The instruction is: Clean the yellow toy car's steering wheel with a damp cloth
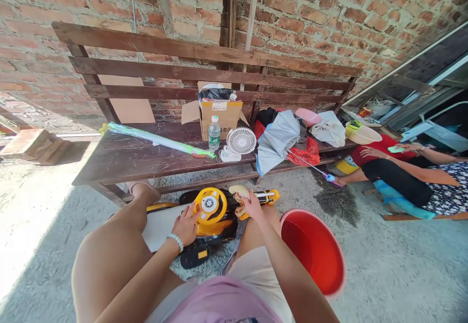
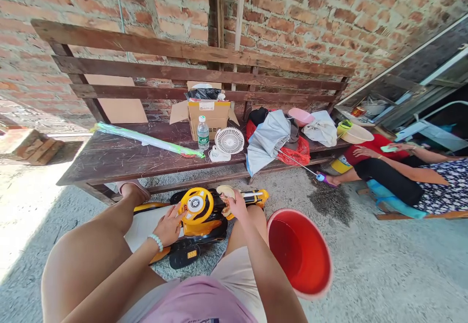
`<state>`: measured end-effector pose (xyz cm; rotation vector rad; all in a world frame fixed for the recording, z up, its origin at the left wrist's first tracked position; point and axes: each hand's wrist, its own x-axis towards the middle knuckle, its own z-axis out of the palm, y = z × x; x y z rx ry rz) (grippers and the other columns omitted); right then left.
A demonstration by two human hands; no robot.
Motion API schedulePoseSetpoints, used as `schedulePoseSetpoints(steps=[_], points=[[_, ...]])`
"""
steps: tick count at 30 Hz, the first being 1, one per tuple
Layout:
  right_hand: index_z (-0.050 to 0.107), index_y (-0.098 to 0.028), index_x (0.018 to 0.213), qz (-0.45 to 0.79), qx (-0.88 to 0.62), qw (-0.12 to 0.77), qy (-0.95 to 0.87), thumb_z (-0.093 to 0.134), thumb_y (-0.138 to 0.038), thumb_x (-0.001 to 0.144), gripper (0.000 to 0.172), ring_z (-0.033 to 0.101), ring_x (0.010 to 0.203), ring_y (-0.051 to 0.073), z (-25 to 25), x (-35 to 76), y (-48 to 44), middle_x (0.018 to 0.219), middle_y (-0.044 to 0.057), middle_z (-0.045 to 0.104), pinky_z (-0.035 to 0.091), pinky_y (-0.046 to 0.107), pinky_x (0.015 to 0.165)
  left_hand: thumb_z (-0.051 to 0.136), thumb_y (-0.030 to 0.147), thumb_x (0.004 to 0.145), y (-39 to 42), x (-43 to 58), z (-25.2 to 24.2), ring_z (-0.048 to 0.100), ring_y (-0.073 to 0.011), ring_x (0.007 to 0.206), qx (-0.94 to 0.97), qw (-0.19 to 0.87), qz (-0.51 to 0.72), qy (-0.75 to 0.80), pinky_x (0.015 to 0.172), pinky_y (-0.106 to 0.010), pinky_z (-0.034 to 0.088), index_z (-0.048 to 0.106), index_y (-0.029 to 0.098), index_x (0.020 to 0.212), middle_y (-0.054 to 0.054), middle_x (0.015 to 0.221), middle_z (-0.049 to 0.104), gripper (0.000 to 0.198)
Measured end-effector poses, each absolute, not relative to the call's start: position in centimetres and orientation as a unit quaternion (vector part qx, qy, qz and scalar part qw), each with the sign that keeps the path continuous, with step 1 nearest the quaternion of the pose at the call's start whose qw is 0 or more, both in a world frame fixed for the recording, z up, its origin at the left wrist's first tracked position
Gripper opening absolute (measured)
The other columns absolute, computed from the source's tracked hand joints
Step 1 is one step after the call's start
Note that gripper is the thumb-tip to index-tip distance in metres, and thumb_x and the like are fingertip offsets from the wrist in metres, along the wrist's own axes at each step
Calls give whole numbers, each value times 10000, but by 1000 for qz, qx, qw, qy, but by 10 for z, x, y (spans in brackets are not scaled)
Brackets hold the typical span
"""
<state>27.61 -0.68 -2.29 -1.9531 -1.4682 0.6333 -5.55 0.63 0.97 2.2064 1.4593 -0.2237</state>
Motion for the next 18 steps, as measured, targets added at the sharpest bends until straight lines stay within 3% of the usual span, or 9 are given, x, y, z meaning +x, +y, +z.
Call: schedulePoseSetpoints(steps=[5,9,15,18], points=[[741,-206,1405,219,-706,234,-632,565,-118,902,540,701,1318,331,-6,305,-10,1385,159,779,524,513,1214,561,98,935,10,-57,12,416,-348,1692,806,263,-68,526,1346,-520,440,643,225,1644,-122,1878,349,725],[761,-157,1353,178,-771,189,-582,575,-125,883,506,696,1281,344,9,343,-19,1347,185,779,520,497,1182,524,91,956,10,-59,15,414,-354,1693,797,285,-79,526,1286,-481,511,599,200,1680,-141,1891,310,735],[760,-102,1335,79,-858,347,-369,532,-329,972,485,714,1248,364,37,430,-38,1279,227,788,552,496,1127,538,103,949,11,-59,8,442,-323,1679,801,277,-82,524,1345,-436,428,604,199,1671,-123,1893,312,731],[790,-135,1284,115,-852,424,-285,580,-422,989,462,755,1211,352,36,447,-33,1206,198,825,598,451,1048,522,104,956,12,-58,5,429,-325,1691,804,267,-100,521,1357,-444,412,596,201,1676,-116,1900,296,731]])
